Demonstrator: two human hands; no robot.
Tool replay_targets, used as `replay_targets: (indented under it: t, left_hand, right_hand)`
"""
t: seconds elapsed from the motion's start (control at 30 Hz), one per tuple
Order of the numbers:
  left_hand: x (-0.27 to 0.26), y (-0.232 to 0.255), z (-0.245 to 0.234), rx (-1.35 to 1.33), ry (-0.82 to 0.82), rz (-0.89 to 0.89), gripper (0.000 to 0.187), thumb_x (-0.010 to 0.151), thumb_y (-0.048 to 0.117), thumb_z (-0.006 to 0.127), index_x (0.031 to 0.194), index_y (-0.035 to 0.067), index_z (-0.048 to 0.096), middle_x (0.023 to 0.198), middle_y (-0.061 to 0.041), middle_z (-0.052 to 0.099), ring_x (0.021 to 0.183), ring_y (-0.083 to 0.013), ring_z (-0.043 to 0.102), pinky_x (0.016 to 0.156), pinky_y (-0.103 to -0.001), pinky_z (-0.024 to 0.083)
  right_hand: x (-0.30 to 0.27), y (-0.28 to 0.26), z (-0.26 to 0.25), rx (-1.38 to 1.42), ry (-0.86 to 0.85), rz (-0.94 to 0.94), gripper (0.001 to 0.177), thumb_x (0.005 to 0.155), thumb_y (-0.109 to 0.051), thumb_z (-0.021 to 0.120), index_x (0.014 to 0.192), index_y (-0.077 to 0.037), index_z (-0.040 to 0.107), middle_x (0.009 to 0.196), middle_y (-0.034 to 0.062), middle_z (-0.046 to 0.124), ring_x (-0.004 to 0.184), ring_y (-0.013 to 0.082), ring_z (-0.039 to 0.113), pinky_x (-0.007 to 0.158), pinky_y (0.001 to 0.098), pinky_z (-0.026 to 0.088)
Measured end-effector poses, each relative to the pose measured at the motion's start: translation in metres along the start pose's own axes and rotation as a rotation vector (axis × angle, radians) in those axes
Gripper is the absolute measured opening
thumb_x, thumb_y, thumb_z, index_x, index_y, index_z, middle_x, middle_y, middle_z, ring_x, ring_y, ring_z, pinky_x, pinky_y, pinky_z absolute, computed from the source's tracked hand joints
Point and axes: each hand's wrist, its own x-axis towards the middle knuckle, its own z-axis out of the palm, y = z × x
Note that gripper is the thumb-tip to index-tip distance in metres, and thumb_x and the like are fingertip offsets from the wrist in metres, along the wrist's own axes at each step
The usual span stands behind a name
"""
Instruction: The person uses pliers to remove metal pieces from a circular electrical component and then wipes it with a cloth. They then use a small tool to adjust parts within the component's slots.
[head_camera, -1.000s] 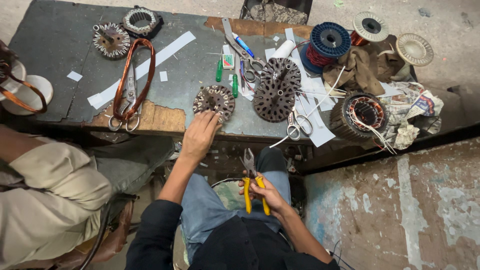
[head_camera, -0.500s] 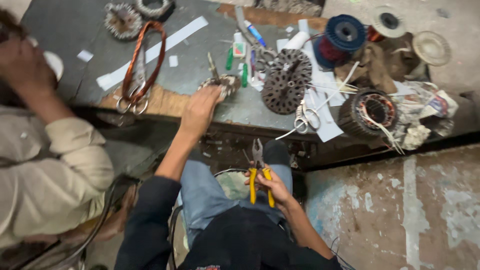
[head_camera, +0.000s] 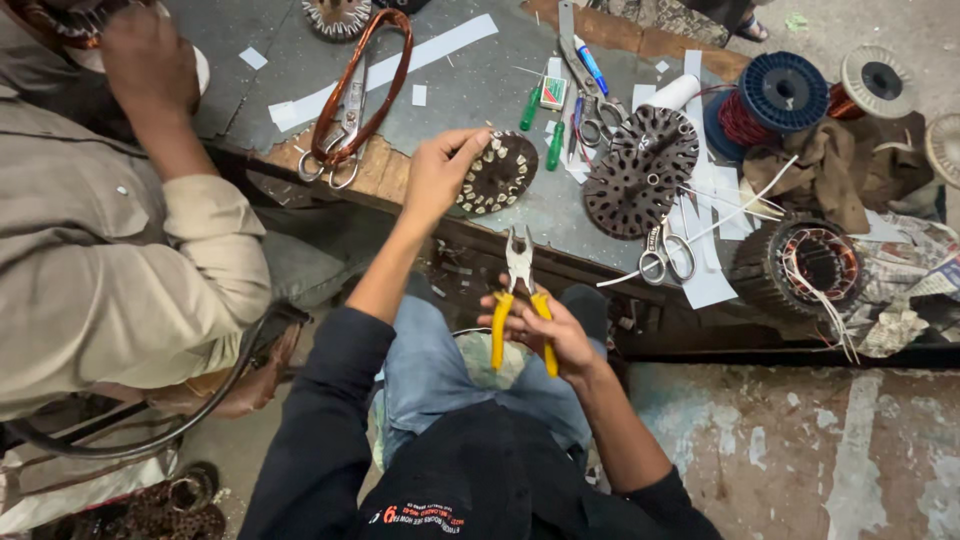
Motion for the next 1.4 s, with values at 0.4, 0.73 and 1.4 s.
replay_targets:
  t: [0.4, 0.73, 1.4]
  left_hand:
    - [-0.014, -0.001, 0.015, -0.212, -0.060, -0.044, 0.030, 0.102, 0.028, 0.063, 0.109, 0.003, 0.078, 0.101, -0.004, 0.073, 0.097, -0.0104, 0.065, 0.089, -0.026, 0.050]
    - [-0.021, 0.003, 0.017, -0.130, -0.106, 0.063, 0.025, 0.103, 0.023, 0.064, 0.109, 0.003, 0.077, 0.102, -0.007, 0.072, 0.097, -0.0135, 0.067, 0.087, -0.027, 0.051]
    - [-0.016, 0.016, 0.017, -0.036, -0.017, 0.034, 0.029, 0.103, 0.026, 0.062, 0.113, 0.003, 0.076, 0.103, -0.007, 0.079, 0.093, -0.0106, 0.072, 0.083, -0.027, 0.055]
  right_hand:
    - [0.034, -0.051, 0.019, 0.054, -0.122, -0.023, 0.065, 0.105, -0.027, 0.052, 0.161, -0.007, 0.028, 0.153, 0.0269, 0.048, 0.137, 0.0452, 0.053, 0.106, 0.0441, 0.044]
    - [0.043, -0.047, 0.007, 0.245, -0.112, -0.009, 0.057, 0.104, -0.024, 0.054, 0.156, -0.006, 0.038, 0.141, 0.0244, 0.055, 0.127, 0.0442, 0.058, 0.105, 0.0437, 0.045]
    - [0.026, 0.019, 0.003, -0.092, 0.033, -0.149, 0.040, 0.101, -0.021, 0.063, 0.134, -0.005, 0.047, 0.100, 0.0109, 0.058, 0.081, 0.0190, 0.057, 0.073, 0.0344, 0.052]
